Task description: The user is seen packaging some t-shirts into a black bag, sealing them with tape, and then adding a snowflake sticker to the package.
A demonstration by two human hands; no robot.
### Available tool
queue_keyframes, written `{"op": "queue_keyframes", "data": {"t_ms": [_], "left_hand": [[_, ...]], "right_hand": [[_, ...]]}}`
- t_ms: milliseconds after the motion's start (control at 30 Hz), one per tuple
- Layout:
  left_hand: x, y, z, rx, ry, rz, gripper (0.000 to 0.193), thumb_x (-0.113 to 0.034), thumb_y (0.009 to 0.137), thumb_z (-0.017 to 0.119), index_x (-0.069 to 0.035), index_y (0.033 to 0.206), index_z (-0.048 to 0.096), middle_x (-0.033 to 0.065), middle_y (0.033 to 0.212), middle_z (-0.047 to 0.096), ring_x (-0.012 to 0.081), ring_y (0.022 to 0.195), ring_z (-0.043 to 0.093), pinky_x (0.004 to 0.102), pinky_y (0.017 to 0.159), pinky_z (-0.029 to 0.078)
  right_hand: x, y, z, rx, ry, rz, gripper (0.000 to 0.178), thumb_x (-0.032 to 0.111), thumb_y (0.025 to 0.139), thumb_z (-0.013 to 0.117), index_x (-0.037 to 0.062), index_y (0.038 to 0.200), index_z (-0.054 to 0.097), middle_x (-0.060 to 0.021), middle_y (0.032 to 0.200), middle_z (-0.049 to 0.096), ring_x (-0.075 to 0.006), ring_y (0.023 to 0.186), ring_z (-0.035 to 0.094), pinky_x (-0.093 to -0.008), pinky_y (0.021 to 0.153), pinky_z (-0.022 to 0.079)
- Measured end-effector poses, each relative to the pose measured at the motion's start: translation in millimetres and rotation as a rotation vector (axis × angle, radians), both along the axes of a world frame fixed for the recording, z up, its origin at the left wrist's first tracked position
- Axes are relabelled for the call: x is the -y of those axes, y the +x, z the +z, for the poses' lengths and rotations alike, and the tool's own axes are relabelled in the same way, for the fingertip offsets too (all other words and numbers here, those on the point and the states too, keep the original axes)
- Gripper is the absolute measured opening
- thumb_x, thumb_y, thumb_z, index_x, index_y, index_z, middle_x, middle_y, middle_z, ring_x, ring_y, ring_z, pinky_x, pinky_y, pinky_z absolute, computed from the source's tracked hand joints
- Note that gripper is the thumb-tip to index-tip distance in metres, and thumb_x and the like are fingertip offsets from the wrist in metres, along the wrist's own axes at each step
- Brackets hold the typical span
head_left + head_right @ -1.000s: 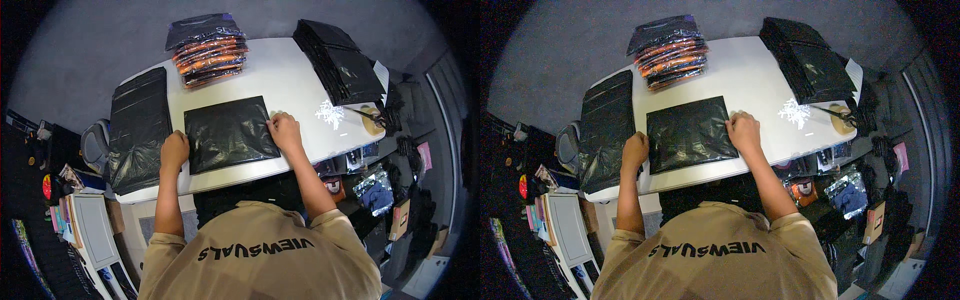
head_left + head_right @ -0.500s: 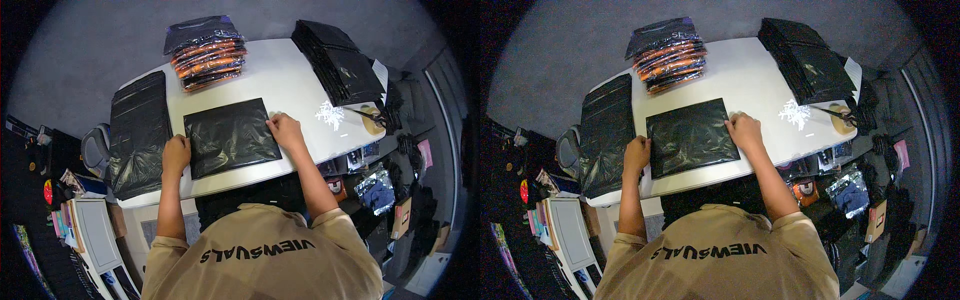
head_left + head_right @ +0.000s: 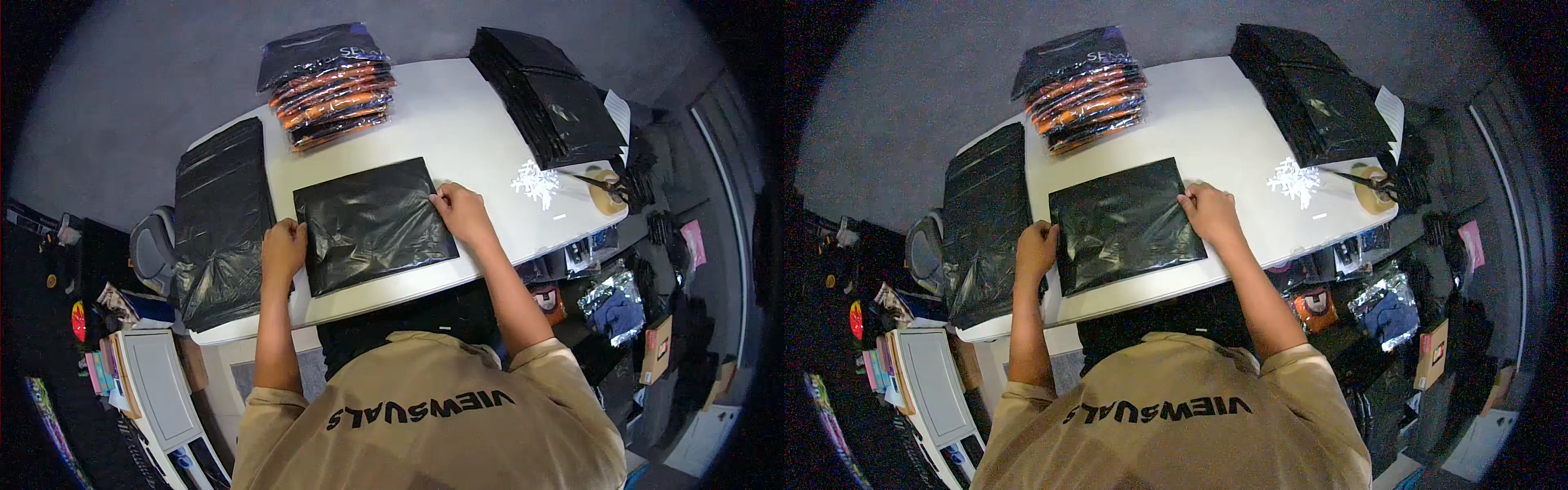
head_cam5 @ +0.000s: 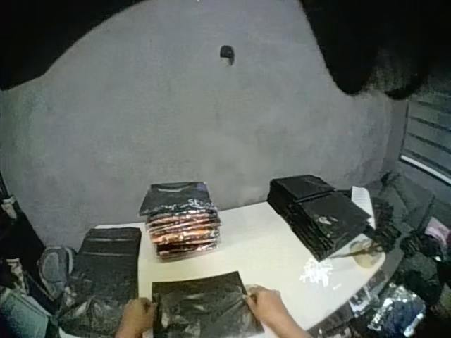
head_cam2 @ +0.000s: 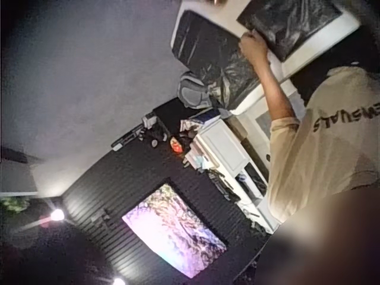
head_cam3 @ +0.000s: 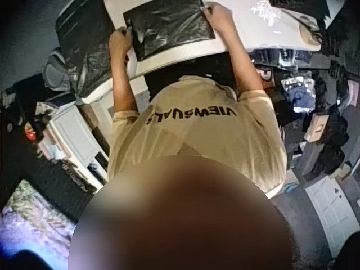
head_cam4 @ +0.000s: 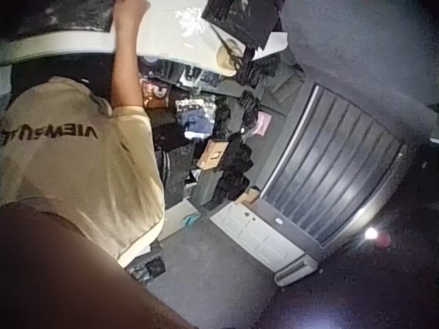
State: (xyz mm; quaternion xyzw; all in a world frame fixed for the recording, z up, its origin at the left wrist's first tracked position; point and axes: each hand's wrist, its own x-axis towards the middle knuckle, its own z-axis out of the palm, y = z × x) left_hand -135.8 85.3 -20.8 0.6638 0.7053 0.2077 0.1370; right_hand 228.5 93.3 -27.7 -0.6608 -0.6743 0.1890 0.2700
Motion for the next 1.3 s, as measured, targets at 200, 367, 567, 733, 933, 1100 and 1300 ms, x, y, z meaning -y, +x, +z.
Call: {"op": "queue_keyframes", "data": {"t_ms": [200,367,567,733,933,1100,1300], "left_hand": [[-2.2,23.7,19.9,0.255,0.015,-0.038,0.03,-0.024,0.101,0.068,0.005,0.091,0.067,0.0225,0.08,0.071,0.0322,0.073,0.07,0.0419,0.07,0.051],[-18.1,59.7,38.6,0.551,-0.071,-0.125,0.028,-0.021,0.107,0.064,-0.001,0.087,0.061,0.0028,0.075,0.06,0.0105,0.066,0.058,0.03,0.059,0.05],[-57.8,156.5,66.9,0.732,-0.078,-0.29,0.023,-0.022,0.108,0.064,-0.005,0.092,0.062,0.001,0.08,0.06,0.0077,0.064,0.057,0.0258,0.056,0.051],[-108.8,260.2,90.1,0.852,-0.053,-0.451,0.023,-0.026,0.108,0.065,-0.006,0.096,0.065,-0.0003,0.078,0.06,0.0085,0.064,0.058,0.0263,0.056,0.053],[-174.3,402.5,137.5,0.943,-0.106,-0.626,0.025,-0.028,0.107,0.065,-0.006,0.094,0.067,0.0014,0.079,0.064,0.0125,0.067,0.062,0.0315,0.059,0.056],[-223.5,464.5,125.4,0.908,-0.089,-0.597,0.034,-0.033,0.105,0.067,-0.007,0.083,0.066,0.0021,0.075,0.064,0.0131,0.066,0.062,0.0312,0.059,0.054],[-225.5,507.9,65.2,0.711,-0.327,-0.42,0.042,-0.036,0.1,0.073,-0.007,0.071,0.063,0.0009,0.065,0.06,0.0117,0.059,0.057,0.0298,0.054,0.044]], "right_hand": [[8.4,25.4,2.2,-0.234,0.156,0.007,0.027,0.023,0.103,0.066,-0.0028,0.096,0.062,-0.0214,0.087,0.064,-0.0345,0.072,0.059,-0.043,0.072,0.049],[20.1,66.1,41.1,-0.313,0.143,-0.071,0.028,0.022,0.106,0.059,-0.0037,0.097,0.062,-0.0265,0.096,0.065,-0.0482,0.09,0.063,-0.0499,0.082,0.05],[6.5,158.8,83.6,-0.289,0.29,-0.144,0.028,0.022,0.106,0.059,-0.0039,0.097,0.063,-0.029,0.092,0.066,-0.05,0.09,0.064,-0.0499,0.08,0.051],[-34.3,281.9,123.3,-0.108,0.394,-0.151,0.033,0.03,0.108,0.056,-0.0014,0.101,0.065,-0.0286,0.094,0.069,-0.05,0.094,0.066,-0.0505,0.082,0.052],[-100.4,432.8,177.8,0.079,0.417,-0.205,0.039,0.036,0.106,0.057,-0.0016,0.109,0.07,-0.0282,0.103,0.073,-0.0451,0.098,0.071,-0.0497,0.087,0.053],[-163.4,488.2,182.2,0.103,0.176,-0.252,0.048,0.044,0.107,0.055,-0.0008,0.111,0.074,-0.0276,0.111,0.074,-0.0433,0.106,0.071,-0.0484,0.093,0.054],[-187.8,543.6,74.1,0.23,-0.09,-0.191,0.061,0.055,0.107,0.052,-0.0005,0.113,0.075,-0.0205,0.107,0.077,-0.0341,0.101,0.071,-0.0435,0.095,0.052]]}}
